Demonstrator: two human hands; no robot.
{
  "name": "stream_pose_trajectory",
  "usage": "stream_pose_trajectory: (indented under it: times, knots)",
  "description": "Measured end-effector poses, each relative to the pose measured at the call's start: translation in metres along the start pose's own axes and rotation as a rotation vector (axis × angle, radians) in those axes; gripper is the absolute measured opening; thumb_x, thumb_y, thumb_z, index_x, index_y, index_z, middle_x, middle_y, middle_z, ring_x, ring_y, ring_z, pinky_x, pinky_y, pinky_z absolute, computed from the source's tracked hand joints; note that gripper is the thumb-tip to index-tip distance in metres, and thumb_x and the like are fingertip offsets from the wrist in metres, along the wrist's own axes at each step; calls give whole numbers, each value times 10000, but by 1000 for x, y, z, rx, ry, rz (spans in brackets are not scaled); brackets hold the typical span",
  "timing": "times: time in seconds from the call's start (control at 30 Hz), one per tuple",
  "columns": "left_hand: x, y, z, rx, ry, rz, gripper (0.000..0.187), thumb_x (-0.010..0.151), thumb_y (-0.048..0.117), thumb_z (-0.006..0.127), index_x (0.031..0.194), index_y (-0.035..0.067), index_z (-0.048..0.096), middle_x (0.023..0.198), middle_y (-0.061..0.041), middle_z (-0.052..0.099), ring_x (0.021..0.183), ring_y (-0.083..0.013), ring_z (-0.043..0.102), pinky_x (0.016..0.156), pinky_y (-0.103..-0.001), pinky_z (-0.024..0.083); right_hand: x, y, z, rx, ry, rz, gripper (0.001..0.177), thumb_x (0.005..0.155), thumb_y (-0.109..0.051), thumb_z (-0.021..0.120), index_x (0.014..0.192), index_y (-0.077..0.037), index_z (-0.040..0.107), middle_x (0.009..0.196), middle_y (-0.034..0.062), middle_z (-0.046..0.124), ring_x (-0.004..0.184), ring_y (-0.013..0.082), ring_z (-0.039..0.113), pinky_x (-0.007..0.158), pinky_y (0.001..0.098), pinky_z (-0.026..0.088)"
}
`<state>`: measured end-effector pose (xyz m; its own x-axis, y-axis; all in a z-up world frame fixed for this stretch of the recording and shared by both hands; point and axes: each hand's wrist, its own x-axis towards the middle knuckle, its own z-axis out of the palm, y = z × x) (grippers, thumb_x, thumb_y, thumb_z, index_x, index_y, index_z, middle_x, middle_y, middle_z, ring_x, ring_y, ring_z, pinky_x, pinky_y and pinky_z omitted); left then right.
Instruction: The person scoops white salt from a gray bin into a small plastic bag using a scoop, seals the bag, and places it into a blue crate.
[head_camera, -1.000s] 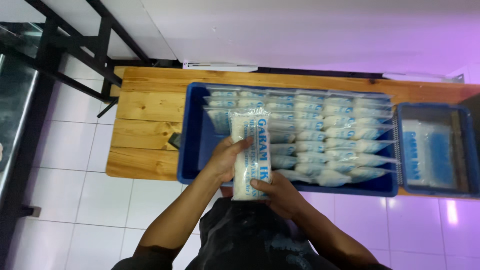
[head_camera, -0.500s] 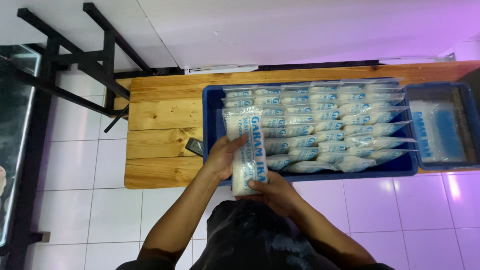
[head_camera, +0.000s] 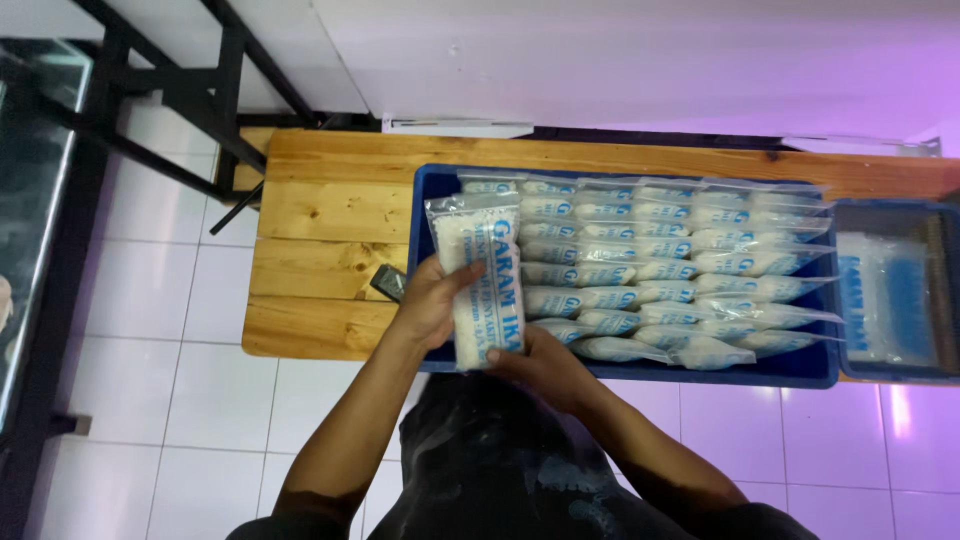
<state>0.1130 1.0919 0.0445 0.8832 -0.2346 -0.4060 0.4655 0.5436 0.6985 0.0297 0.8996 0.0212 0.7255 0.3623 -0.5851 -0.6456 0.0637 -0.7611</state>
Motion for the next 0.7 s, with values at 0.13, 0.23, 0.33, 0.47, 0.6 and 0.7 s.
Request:
stream_pose_trajectory:
  times: [0.13, 0.23, 0.33, 0.47, 0.6, 0.7]
  knots:
    - [1, 5, -6, -10, -78, 139, 327, 962, 14, 807, 1286, 54, 785, 1123, -113, 844, 1023, -232, 819, 948, -420, 674, 1, -30, 2, -242, 42, -134, 286, 922, -187, 917, 1146, -51, 803, 1001, 62, 815, 954, 193, 743, 887, 416, 642]
    - [-3, 19, -3, 77, -127, 273, 356, 916, -14, 844, 1260, 63, 791, 1132, -92, 842, 1045, -200, 793, 986, -417, 655, 1, -57, -6, -499, 123, -141, 583, 842, -408, 966, 1301, -107, 770, 1104, 165, 853, 1120, 331, 813, 986, 490, 620]
    - [-2, 35, -6, 367, -198, 362, 332, 879, 9, 915, 1186, 103, 825, 1058, -19, 833, 1027, -111, 721, 960, -367, 624, 1, -86, -18, -455, 203, -301, 735, 853, -330, 935, 1498, -112, 658, 1358, 210, 788, 1346, 406, 720, 1157, 559, 543]
    - [10, 42, -10, 594, -260, 363, 285, 916, 111, 922, 1188, 69, 845, 1063, -106, 844, 1053, -169, 705, 962, -446, 592, 3, -133, -12, -349, 269, -723, 682, 881, 13, 912, 1489, -55, 610, 1269, 94, 694, 1182, 239, 712, 1073, 402, 584]
    - [21, 42, -17, 748, -253, 330, 363, 969, 228, 895, 1285, 63, 824, 1177, -187, 836, 1205, -268, 735, 1027, -506, 569, 10, -159, 0, -804, 356, -973, 239, 927, -102, 928, 1150, -120, 842, 1023, 27, 794, 946, 241, 771, 833, 342, 632]
    - [32, 38, -16, 649, -287, 323, 323, 1002, 113, 857, 1316, 44, 823, 1230, -193, 825, 1242, -309, 704, 1089, -527, 547, 28, -150, -6, -888, 382, -993, 152, 932, -70, 908, 1052, -158, 877, 945, 1, 804, 885, 226, 777, 806, 340, 623]
